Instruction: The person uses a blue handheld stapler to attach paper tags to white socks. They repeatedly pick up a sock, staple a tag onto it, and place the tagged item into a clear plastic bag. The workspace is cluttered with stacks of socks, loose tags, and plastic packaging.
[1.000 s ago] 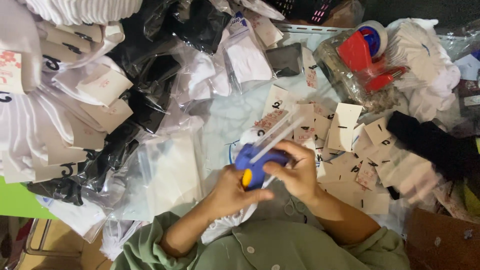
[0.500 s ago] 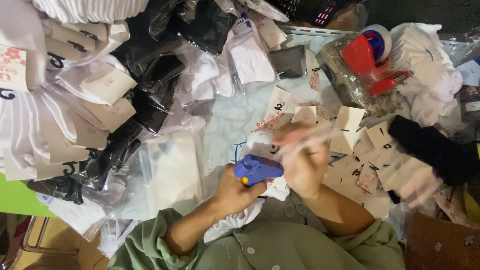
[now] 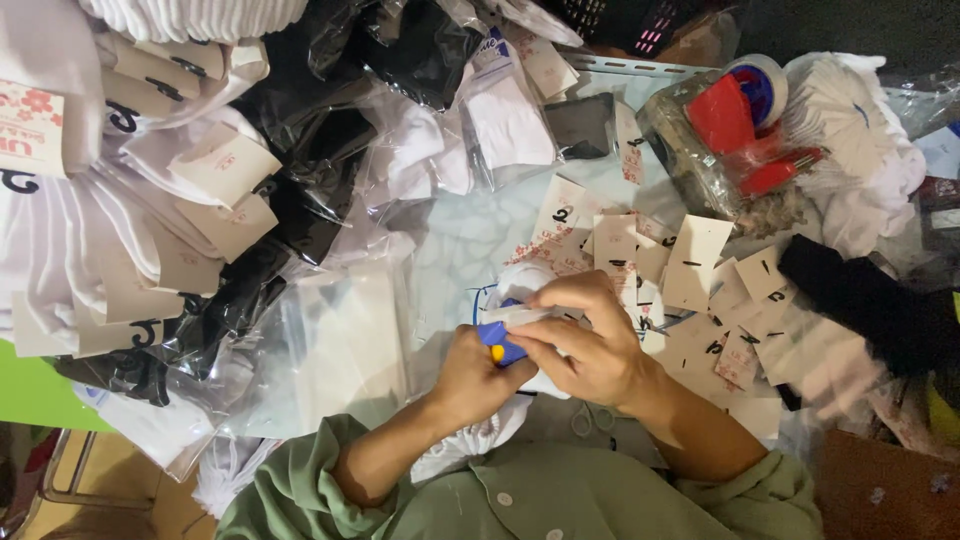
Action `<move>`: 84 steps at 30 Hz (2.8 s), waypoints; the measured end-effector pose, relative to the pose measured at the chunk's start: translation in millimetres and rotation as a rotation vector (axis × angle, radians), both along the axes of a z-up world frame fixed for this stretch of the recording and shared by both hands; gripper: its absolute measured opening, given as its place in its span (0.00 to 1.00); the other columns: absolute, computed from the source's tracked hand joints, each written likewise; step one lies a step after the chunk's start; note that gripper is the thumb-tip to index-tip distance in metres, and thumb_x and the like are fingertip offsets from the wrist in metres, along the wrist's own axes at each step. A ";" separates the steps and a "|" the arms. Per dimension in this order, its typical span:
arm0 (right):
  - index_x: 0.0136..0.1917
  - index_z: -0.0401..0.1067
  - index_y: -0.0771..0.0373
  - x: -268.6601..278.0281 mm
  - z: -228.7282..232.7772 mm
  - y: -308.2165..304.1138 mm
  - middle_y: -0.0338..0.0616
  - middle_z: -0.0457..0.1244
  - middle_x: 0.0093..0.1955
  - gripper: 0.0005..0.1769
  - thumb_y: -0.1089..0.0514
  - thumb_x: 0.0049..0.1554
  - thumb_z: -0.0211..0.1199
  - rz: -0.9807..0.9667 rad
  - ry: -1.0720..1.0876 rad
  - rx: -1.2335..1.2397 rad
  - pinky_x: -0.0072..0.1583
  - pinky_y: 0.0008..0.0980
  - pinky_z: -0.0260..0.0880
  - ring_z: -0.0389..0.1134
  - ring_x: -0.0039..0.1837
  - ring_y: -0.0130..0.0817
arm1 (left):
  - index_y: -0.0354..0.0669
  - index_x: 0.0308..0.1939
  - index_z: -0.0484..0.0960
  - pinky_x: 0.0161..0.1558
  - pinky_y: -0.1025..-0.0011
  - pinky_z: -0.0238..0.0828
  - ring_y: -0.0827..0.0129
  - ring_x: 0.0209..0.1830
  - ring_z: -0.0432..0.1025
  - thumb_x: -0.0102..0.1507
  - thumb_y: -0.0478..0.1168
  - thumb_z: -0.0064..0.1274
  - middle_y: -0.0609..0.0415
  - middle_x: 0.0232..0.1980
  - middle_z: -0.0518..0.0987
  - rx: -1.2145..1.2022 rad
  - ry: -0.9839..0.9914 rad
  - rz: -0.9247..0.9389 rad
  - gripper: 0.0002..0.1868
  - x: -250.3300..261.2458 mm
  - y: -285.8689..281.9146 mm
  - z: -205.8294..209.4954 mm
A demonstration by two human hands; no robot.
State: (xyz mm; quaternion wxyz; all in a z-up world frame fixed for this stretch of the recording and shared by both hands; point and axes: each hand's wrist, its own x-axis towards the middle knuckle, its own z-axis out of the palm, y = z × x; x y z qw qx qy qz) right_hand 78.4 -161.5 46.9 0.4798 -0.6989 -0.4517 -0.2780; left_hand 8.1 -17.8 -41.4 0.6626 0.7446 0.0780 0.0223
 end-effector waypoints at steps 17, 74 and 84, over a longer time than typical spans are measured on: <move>0.47 0.73 0.63 35.9 -45.8 -41.8 0.49 0.58 0.52 0.06 0.64 0.66 0.57 -0.142 0.168 0.057 0.53 0.38 0.66 0.59 0.50 0.39 | 0.33 0.45 0.88 0.44 0.61 0.79 0.66 0.41 0.77 0.61 0.40 0.65 0.41 0.38 0.87 -0.292 -0.072 -0.126 0.14 2.9 7.8 42.5; 0.53 0.68 0.61 38.0 -120.9 -98.4 0.39 0.58 0.45 0.32 0.33 0.54 0.72 0.739 1.636 0.916 0.50 0.25 0.67 0.59 0.47 0.30 | 0.48 0.28 0.67 0.28 0.79 0.56 0.80 0.23 0.59 0.67 0.33 0.54 0.64 0.27 0.67 0.084 -0.402 0.054 0.15 6.0 13.3 32.6; 0.58 0.71 0.71 13.4 -40.8 -75.4 0.57 0.71 0.53 0.11 0.65 0.64 0.55 0.471 0.738 -0.095 0.59 0.40 0.86 0.78 0.56 0.48 | 0.48 0.60 0.63 0.23 0.78 0.61 0.80 0.20 0.65 0.66 0.45 0.54 0.56 0.38 0.90 0.012 -0.032 0.100 0.22 9.6 17.3 41.5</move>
